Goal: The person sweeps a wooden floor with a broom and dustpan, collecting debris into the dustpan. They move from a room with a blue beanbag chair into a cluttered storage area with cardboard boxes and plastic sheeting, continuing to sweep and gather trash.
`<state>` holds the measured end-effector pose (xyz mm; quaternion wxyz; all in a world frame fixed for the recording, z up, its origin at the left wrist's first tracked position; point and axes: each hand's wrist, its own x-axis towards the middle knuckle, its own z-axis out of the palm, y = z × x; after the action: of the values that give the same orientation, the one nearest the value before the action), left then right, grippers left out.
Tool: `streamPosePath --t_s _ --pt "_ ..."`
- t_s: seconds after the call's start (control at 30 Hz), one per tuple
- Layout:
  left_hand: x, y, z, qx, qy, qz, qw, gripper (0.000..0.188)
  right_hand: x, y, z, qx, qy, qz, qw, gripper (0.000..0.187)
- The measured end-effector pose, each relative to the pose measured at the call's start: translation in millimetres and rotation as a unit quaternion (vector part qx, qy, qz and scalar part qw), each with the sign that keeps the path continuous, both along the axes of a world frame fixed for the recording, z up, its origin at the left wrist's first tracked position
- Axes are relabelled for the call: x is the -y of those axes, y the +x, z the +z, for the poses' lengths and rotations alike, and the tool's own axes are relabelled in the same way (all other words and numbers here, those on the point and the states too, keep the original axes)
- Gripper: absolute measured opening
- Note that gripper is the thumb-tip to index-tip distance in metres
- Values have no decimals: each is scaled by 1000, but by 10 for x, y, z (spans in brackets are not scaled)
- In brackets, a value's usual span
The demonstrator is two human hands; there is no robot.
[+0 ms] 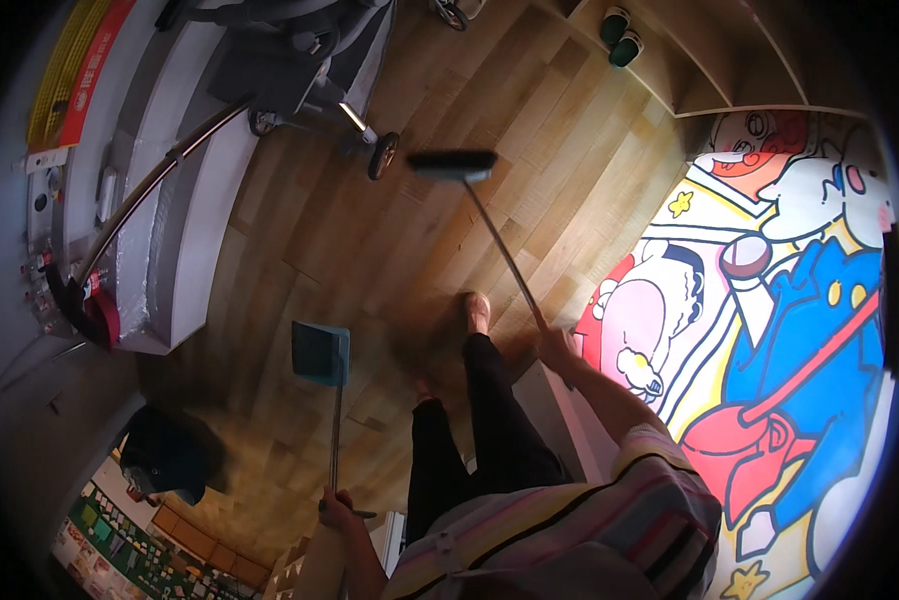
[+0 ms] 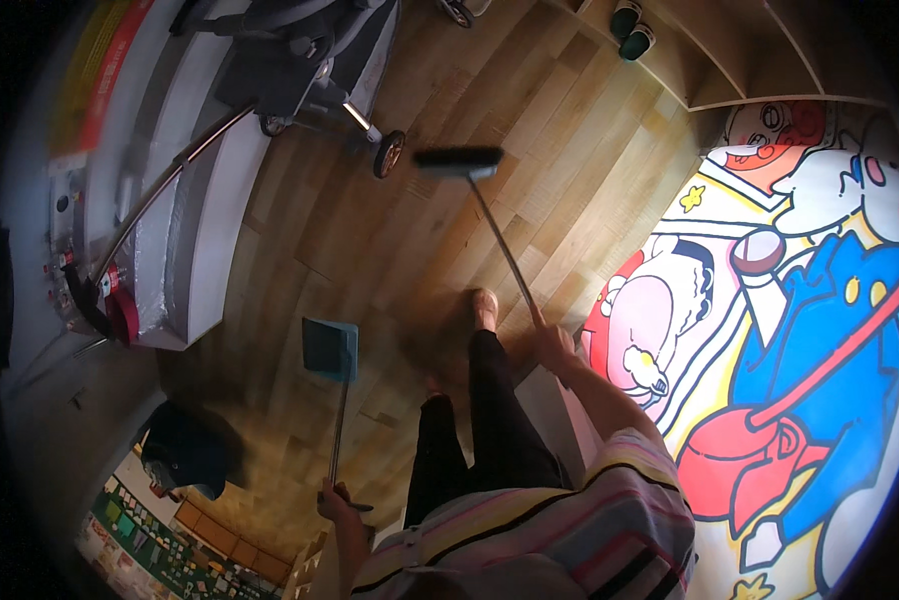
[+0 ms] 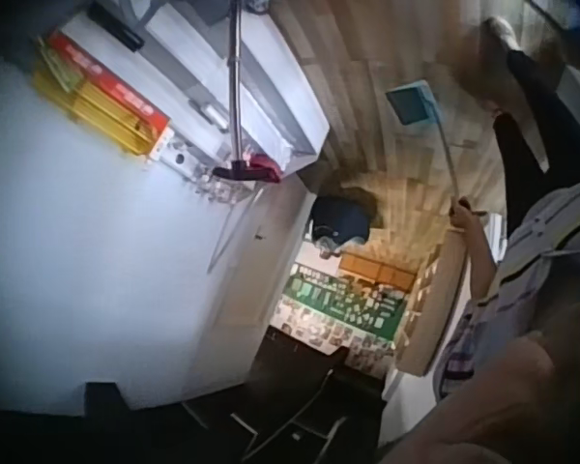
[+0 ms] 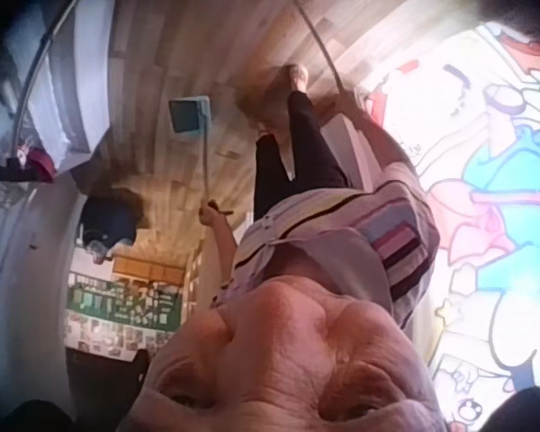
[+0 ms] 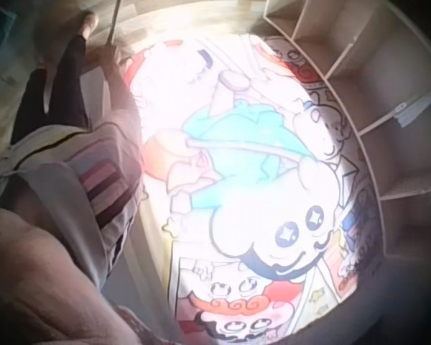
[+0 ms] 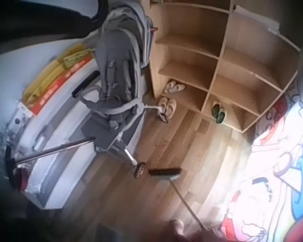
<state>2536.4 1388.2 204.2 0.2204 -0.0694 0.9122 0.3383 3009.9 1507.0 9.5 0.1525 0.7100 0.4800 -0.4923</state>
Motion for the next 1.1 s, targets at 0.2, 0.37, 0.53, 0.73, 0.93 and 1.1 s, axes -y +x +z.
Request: streamPosePath --t_s 0.2,0.37,0.53,0.73,0.93,1.1 --pt "95 -45 -2 2 30 7 1000 32 624 177 495 -68 191 -75 976 69" --pt "354 -158 48 10 -51 -6 999 31 -73 45 335 -38 167 -224 959 68" --pt "741 -587 -139 23 -21 2 1000 32 -741 -118 -385 49 239 -216 945 67" --pt "1079 -1161 -409 4 41 40 998 27 -249 -1089 -702 70 111 -328 935 66" --pt "1539 -1986 -462 31 69 63 995 27 487 -3355 -235 20 126 -270 954 64" --pt "1926 -2708 -387 69 58 58 994 25 993 -5029 222 -94 1 -214 972 82"
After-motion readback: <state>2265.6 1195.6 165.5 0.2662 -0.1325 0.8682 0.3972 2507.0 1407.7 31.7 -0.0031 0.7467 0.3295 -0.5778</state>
